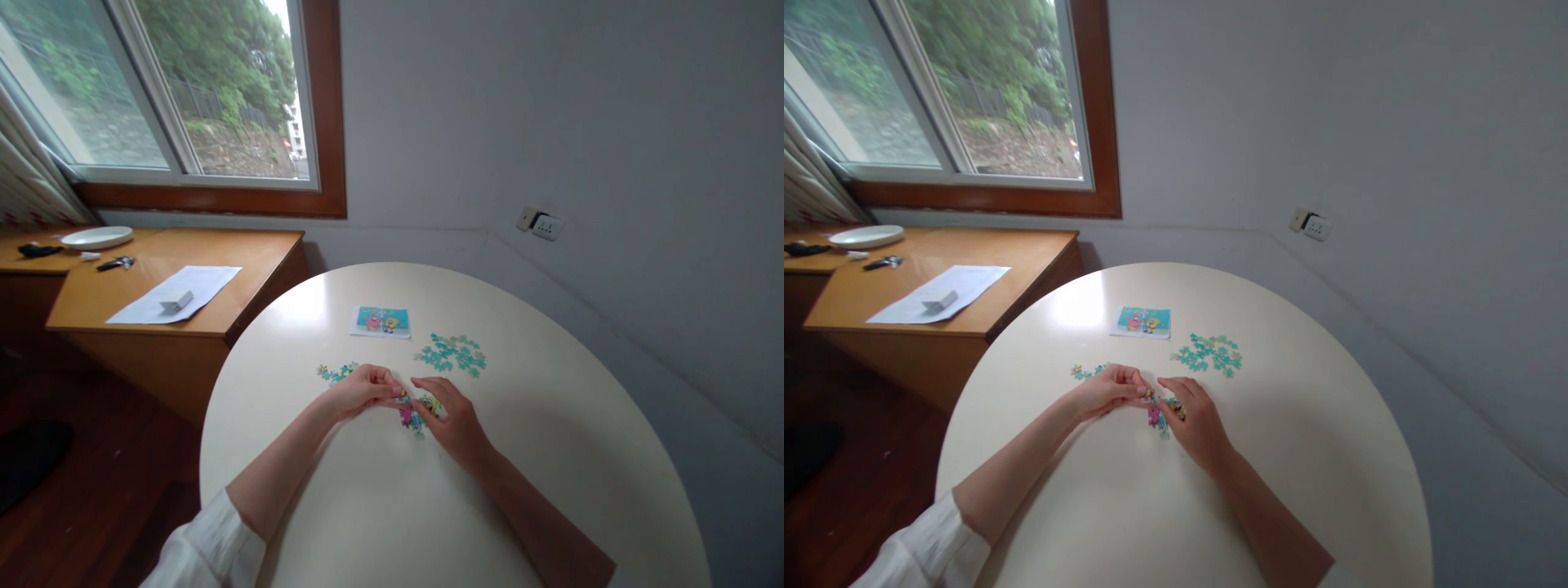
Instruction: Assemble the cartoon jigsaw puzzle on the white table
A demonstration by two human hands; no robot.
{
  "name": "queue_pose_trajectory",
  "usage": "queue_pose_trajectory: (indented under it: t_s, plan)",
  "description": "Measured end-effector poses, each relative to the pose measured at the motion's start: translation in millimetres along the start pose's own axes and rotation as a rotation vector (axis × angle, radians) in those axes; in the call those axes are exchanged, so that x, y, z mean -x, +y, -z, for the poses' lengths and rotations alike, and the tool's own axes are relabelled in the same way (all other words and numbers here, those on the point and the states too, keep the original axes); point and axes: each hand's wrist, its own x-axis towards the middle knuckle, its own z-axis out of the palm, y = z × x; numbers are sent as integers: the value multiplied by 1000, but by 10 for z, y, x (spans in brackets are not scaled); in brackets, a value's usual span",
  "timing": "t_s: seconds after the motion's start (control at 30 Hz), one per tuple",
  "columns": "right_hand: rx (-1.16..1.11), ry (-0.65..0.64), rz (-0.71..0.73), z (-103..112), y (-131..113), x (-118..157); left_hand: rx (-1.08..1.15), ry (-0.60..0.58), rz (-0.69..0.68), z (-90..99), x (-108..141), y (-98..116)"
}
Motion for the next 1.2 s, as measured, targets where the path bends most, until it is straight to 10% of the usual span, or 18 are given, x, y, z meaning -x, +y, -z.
queue_pose_trajectory:
  t_s: [1.2]
  plan:
    - [-67, -29, 95, 6, -47, -2, 20, 71, 33, -45, -19, 1]
